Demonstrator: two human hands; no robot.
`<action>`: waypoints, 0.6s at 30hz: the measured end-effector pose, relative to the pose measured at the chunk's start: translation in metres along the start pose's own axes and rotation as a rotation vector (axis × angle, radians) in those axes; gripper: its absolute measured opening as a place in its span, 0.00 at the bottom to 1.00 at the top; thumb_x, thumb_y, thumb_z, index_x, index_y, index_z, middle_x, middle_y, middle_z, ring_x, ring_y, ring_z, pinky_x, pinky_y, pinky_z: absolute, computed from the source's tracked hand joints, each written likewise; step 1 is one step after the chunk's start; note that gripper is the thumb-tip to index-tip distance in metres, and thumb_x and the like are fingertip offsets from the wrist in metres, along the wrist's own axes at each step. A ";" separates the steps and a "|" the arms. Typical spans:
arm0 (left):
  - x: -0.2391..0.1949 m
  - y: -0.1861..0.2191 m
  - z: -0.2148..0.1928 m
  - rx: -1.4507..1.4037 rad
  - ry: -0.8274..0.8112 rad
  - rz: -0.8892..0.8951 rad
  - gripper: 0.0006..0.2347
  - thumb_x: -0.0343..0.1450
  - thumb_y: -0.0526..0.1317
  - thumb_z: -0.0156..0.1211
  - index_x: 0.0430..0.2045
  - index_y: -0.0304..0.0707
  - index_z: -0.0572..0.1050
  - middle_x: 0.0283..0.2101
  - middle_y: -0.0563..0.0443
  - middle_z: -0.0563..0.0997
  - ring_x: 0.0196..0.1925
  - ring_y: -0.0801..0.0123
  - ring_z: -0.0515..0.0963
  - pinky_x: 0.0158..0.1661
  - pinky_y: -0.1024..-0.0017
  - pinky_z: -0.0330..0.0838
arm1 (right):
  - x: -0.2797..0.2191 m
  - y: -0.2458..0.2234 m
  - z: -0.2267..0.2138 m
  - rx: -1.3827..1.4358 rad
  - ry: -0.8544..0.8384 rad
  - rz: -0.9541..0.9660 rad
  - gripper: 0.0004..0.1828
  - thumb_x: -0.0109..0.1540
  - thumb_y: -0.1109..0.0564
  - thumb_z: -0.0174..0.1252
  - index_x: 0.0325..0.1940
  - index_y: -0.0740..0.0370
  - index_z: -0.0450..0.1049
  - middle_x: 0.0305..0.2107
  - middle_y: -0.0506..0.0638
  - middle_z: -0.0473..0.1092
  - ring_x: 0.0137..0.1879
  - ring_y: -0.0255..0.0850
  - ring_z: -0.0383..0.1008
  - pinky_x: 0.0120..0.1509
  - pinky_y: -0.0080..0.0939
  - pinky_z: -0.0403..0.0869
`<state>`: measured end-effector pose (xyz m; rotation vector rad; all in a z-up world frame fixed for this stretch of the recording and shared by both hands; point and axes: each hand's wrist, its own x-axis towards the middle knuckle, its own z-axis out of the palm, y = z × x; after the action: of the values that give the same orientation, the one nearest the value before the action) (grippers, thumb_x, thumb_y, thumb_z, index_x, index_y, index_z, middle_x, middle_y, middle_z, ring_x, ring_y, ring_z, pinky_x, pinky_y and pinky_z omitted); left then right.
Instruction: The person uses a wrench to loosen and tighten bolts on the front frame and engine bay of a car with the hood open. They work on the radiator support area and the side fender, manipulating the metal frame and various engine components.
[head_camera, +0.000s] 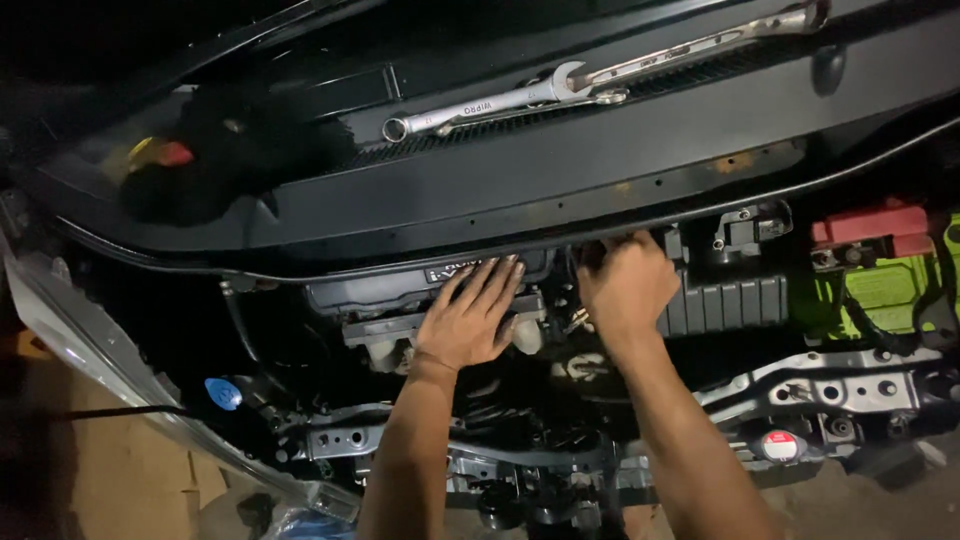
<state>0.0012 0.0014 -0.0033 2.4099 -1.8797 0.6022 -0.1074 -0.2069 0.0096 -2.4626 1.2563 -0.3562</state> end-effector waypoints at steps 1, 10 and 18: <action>0.000 -0.001 0.002 -0.001 -0.002 0.003 0.26 0.75 0.54 0.40 0.69 0.48 0.65 0.72 0.52 0.67 0.72 0.65 0.67 0.70 0.58 0.59 | 0.002 0.006 0.010 -0.033 -0.019 0.063 0.30 0.41 0.50 0.77 0.45 0.62 0.82 0.34 0.57 0.77 0.33 0.63 0.80 0.35 0.61 0.78; 0.002 -0.002 -0.001 0.005 -0.007 0.007 0.26 0.75 0.54 0.37 0.68 0.47 0.66 0.71 0.52 0.67 0.72 0.65 0.67 0.71 0.58 0.58 | -0.018 -0.004 -0.015 0.060 0.318 -0.075 0.21 0.54 0.47 0.73 0.49 0.55 0.81 0.53 0.56 0.70 0.36 0.63 0.78 0.35 0.61 0.77; 0.000 -0.003 0.005 0.030 0.016 0.006 0.28 0.74 0.55 0.39 0.69 0.49 0.65 0.70 0.53 0.68 0.71 0.66 0.67 0.70 0.58 0.57 | 0.017 0.039 -0.020 0.499 0.279 0.038 0.14 0.64 0.66 0.62 0.52 0.80 0.74 0.39 0.76 0.72 0.49 0.78 0.71 0.48 0.68 0.72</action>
<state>0.0051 0.0005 -0.0074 2.4106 -1.8860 0.6524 -0.1335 -0.2460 0.0128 -2.0071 1.1409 -0.9085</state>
